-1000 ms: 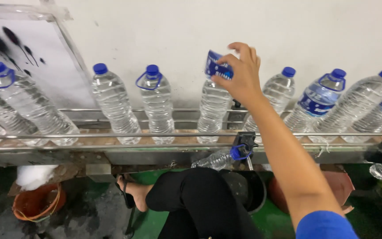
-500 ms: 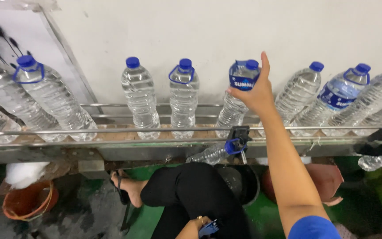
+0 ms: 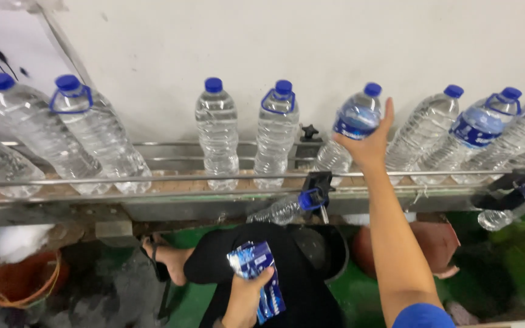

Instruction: The person sits on the floor and applies blue labels to clear plastic water bottles arranged on a metal rack. They pick up each bottle, wrap the label around it, and place it back on the rack.

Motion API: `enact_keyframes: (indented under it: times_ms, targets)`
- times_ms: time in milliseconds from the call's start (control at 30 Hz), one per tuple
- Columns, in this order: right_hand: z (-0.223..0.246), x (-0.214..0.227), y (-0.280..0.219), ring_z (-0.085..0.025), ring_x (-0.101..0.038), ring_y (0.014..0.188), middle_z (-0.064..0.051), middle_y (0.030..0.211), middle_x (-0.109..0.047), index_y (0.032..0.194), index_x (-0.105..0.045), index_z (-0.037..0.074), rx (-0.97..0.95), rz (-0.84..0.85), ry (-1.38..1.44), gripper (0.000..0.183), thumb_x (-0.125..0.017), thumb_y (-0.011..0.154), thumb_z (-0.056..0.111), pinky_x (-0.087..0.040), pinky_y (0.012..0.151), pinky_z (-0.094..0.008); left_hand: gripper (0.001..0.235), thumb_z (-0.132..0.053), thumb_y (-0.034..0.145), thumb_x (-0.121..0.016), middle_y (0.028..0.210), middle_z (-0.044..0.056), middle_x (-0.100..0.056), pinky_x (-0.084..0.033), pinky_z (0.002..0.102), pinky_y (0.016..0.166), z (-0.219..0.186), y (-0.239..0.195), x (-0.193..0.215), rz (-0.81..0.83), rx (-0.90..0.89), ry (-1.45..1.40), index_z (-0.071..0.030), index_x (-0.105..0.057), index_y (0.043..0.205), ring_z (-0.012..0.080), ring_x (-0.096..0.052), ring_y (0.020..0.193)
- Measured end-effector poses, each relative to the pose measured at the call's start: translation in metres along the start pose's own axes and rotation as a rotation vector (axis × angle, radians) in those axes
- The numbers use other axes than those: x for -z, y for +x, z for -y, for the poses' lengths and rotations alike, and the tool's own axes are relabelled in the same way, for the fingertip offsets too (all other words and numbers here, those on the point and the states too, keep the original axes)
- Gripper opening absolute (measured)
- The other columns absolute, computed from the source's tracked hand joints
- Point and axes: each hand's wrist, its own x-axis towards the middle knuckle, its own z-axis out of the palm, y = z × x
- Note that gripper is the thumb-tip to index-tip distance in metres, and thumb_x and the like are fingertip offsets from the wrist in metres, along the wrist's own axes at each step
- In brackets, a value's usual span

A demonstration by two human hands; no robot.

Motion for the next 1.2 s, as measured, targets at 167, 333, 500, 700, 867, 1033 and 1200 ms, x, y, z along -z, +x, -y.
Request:
enact_keyframes:
  times_ms: [167, 333, 500, 700, 867, 1033, 1200]
  targets:
    - [-0.015, 0.011, 0.003, -0.037, -0.044, 0.144, -0.023, 0.164, -0.022, 0.16, -0.006, 0.02, -0.104, -0.113, -0.042, 0.127, -0.093, 0.068, 0.022, -0.044, 0.112, -0.051, 0.063, -0.014, 0.073, -0.089, 0.126, 0.018, -0.078, -0.046, 0.046, 0.113, 0.006, 0.027, 0.011, -0.039, 0.11, 0.199, -0.003, -0.07, 0.131, 0.0344, -0.07, 0.122]
    - [-0.038, 0.04, 0.002, -0.039, -0.043, 0.146, -0.026, 0.167, -0.02, 0.16, 0.007, 0.02, -0.145, -0.046, -0.191, 0.133, -0.093, 0.073, 0.018, -0.04, 0.113, -0.055, 0.073, -0.015, 0.077, -0.091, 0.136, 0.014, -0.067, -0.037, 0.056, 0.117, -0.018, 0.01, -0.011, -0.21, 0.373, 0.218, -0.013, -0.057, 0.142, 0.0367, -0.059, 0.131]
    - [0.009, -0.002, -0.1, -0.038, -0.037, 0.143, -0.023, 0.155, -0.034, 0.154, -0.026, 0.0, 0.134, -0.243, -0.317, 0.08, -0.074, 0.094, 0.022, -0.029, 0.121, -0.05, 0.036, -0.004, 0.08, -0.084, 0.1, 0.014, -0.076, -0.059, 0.047, 0.088, -0.031, 0.003, -0.025, -0.211, 0.011, -0.026, -0.002, -0.072, 0.114, 0.0317, -0.073, 0.091]
    - [0.013, -0.057, -0.2, -0.015, -0.074, 0.102, -0.001, 0.107, -0.079, 0.098, -0.078, 0.015, -0.467, 0.856, 0.002, 0.014, -0.077, 0.085, 0.015, -0.051, 0.101, -0.036, 0.072, -0.013, 0.083, -0.072, 0.141, 0.016, -0.065, -0.044, 0.049, 0.116, -0.067, -0.02, -0.042, -0.116, 0.052, -0.17, -0.01, -0.048, 0.15, 0.034, -0.061, 0.13]
    - [0.083, -0.021, -0.104, -0.024, -0.061, 0.118, -0.006, 0.117, -0.069, 0.104, -0.073, 0.014, 0.101, 1.087, 0.435, 0.016, -0.073, 0.095, 0.027, -0.044, 0.11, -0.048, 0.035, -0.018, 0.092, -0.07, 0.103, 0.015, -0.068, -0.048, 0.043, 0.096, -0.046, -0.01, -0.024, -0.024, 0.081, -0.06, -0.006, -0.06, 0.124, 0.0291, -0.064, 0.094]
    - [0.124, -0.01, 0.027, -0.033, -0.056, 0.126, -0.014, 0.142, -0.056, 0.104, -0.074, 0.009, 0.322, 0.153, -0.447, 0.01, -0.075, 0.094, 0.013, -0.049, 0.101, -0.051, 0.028, 0.002, 0.095, -0.055, 0.097, 0.02, -0.066, -0.052, 0.043, 0.085, -0.023, -0.009, -0.023, 0.014, 0.172, -0.186, 0.002, -0.064, 0.121, 0.0309, -0.063, 0.086]
    - [0.091, -0.029, 0.057, -0.036, -0.041, 0.127, -0.012, 0.134, -0.049, 0.107, -0.073, 0.016, 0.484, 0.233, -0.722, 0.027, -0.086, 0.085, 0.025, -0.029, 0.102, -0.053, 0.065, -0.016, 0.089, -0.078, 0.137, 0.017, -0.068, -0.043, 0.053, 0.115, -0.021, -0.011, -0.029, -0.118, 0.349, 0.094, -0.013, -0.051, 0.148, 0.0367, -0.063, 0.129]
